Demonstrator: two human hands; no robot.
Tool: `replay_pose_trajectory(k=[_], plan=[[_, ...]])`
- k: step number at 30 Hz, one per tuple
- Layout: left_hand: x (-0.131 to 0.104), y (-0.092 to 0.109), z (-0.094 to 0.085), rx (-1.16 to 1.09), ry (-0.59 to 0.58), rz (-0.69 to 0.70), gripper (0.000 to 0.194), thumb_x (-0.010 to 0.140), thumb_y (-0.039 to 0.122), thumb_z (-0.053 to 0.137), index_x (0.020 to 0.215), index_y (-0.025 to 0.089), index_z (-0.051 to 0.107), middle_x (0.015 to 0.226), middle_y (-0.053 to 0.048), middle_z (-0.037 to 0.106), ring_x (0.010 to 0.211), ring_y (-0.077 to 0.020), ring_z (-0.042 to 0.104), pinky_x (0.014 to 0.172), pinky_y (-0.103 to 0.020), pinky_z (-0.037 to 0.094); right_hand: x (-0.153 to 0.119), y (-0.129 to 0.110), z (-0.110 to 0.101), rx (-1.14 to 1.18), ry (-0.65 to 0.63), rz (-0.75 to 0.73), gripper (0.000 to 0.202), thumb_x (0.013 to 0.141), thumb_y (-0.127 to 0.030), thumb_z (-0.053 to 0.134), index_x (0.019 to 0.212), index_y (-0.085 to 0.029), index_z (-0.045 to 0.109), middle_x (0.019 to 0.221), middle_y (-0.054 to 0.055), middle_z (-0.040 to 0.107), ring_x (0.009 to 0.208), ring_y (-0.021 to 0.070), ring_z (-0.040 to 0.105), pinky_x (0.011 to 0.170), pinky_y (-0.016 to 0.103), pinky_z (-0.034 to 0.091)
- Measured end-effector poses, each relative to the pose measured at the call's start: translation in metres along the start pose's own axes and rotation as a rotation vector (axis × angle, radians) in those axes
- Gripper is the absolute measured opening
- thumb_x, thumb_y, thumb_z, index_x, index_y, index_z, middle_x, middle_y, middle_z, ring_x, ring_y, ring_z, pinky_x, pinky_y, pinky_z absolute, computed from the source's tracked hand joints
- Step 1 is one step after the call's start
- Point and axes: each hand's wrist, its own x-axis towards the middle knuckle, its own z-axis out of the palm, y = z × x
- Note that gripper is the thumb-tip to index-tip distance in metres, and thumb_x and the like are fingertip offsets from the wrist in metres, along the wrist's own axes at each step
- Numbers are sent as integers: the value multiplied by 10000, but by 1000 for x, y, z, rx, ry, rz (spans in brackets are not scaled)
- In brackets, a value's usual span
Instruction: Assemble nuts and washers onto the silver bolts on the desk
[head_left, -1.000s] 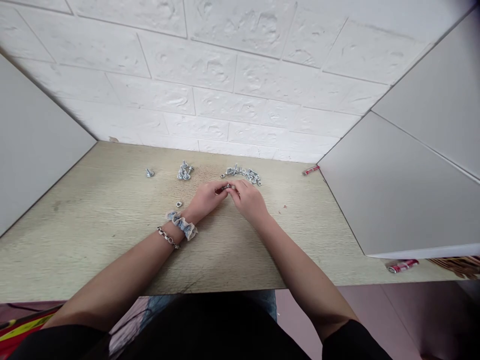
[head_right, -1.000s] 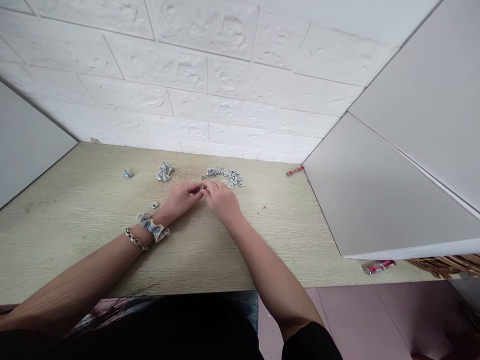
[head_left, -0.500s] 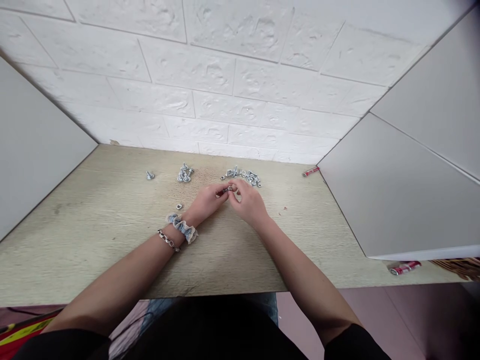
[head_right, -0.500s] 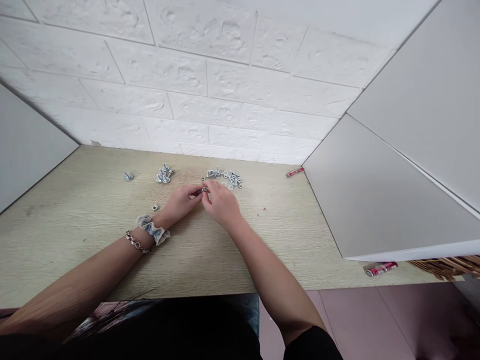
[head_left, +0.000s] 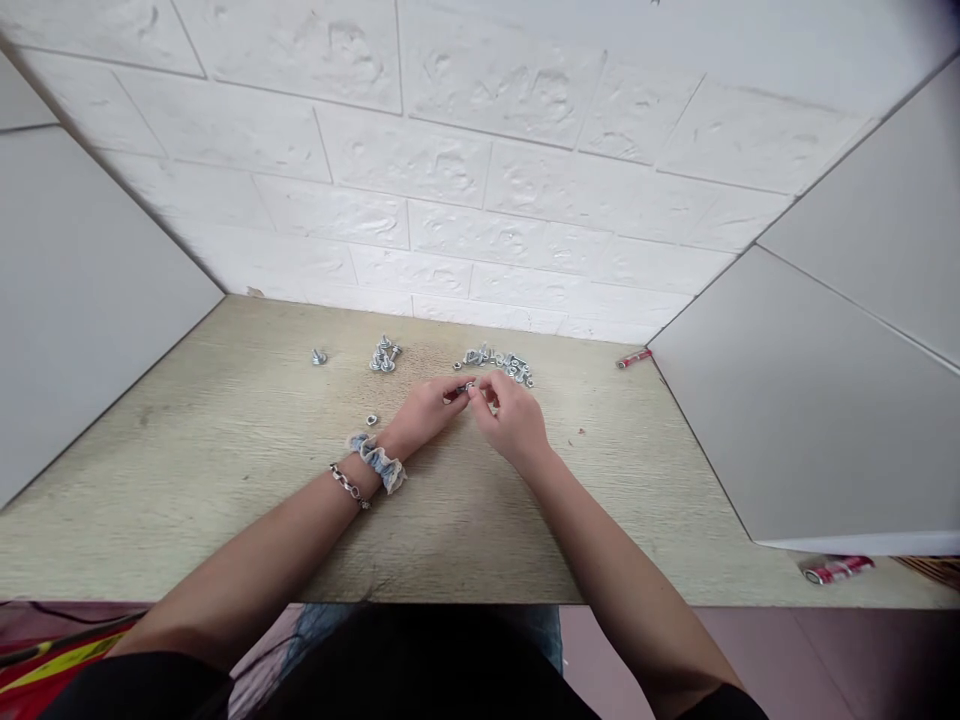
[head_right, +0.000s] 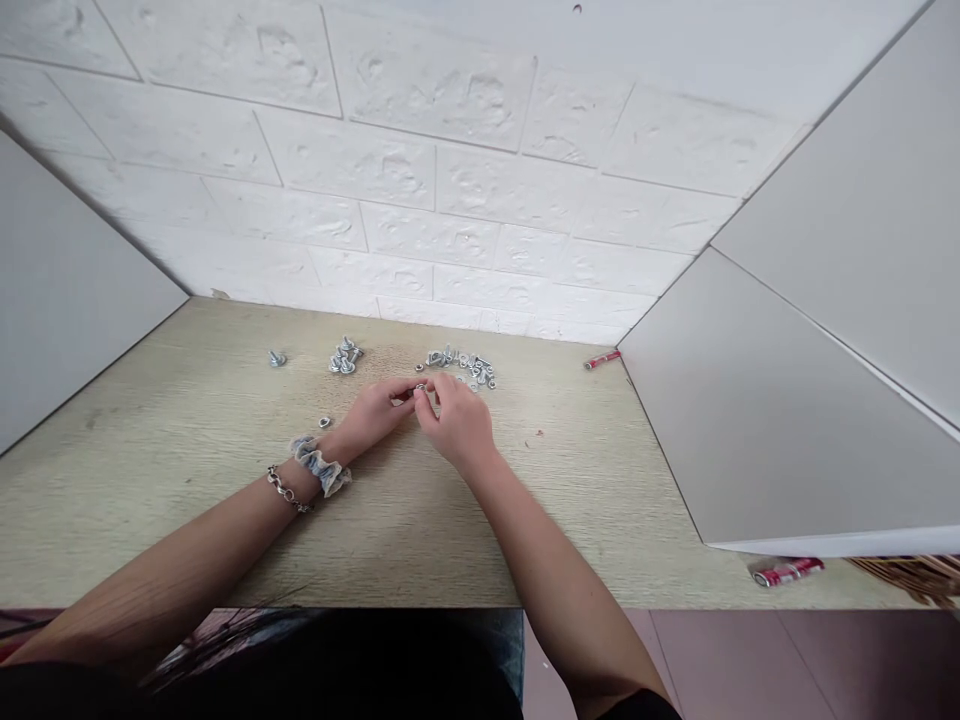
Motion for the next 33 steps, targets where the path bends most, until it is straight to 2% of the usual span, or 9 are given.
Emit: replay_pose_trajectory(k=[3,7,13,17,21,24,27,30,33], plan=[[1,0,-1,0,5,5,302,815,278,480,1071,210,624,856,-2,651,720,-134,552,704,-235,414,1,3,4,94,-3,-105,221,837,-194,459,1032,-170,561,930,49,622,847,171,567,733,269,442],[1,0,-1,-39,-12,22,250,800,238,464,962,178,646,862,-15,646,761,-148,560,714,-244,419,2,9,10,158,-28,-182,234,873,-175,417,1034,-160,586,987,70,625,943,178,560,847,301,445],[-1,6,-6,-343,-104,-25,275,818,248,428,978,150,629,902,-42,629,845,-167,552,795,-275,428,2,8,9,186,8,-174,202,882,-207,443,997,-176,606,942,63,632,881,166,574,807,294,459],[-1,8,-5,-606,-133,-143,331,818,375,490,1010,138,620,872,-59,603,756,-146,533,702,-252,448,2,4,6,170,2,-177,143,869,-241,475,886,-187,607,852,47,618,821,168,561,758,290,454],[0,8,-4,-803,-212,-247,363,789,406,549,1020,133,617,742,-42,571,666,-121,503,658,-238,443,3,5,4,131,0,-148,127,851,-277,499,860,-194,594,833,51,585,809,181,543,747,307,450],[-1,9,-4,-896,-239,-288,361,786,368,566,1069,147,600,747,-39,578,681,-122,519,693,-246,450,4,6,5,129,17,-167,143,832,-282,525,921,-195,596,924,69,577,896,197,531,824,337,440],[-2,12,-5,-897,-258,-248,397,781,334,584,1144,174,565,929,-67,607,845,-159,552,775,-262,449,2,7,8,107,9,-202,302,806,-302,561,1081,-176,568,1082,106,545,1040,231,484,926,390,395],[-3,16,-4,-875,-305,-208,440,776,339,600,1180,173,543,1039,-92,597,954,-200,546,823,-284,444,0,6,12,68,-37,-218,471,800,-312,552,1246,-179,472,1293,119,425,1189,269,378,1006,462,315],[-3,18,-2,-922,-310,-233,464,780,361,603,1199,176,524,1030,-95,606,910,-195,572,799,-283,457,-3,3,15,77,-73,-195,549,807,-336,520,1318,-178,396,1391,107,320,1274,284,275,1029,496,278]])
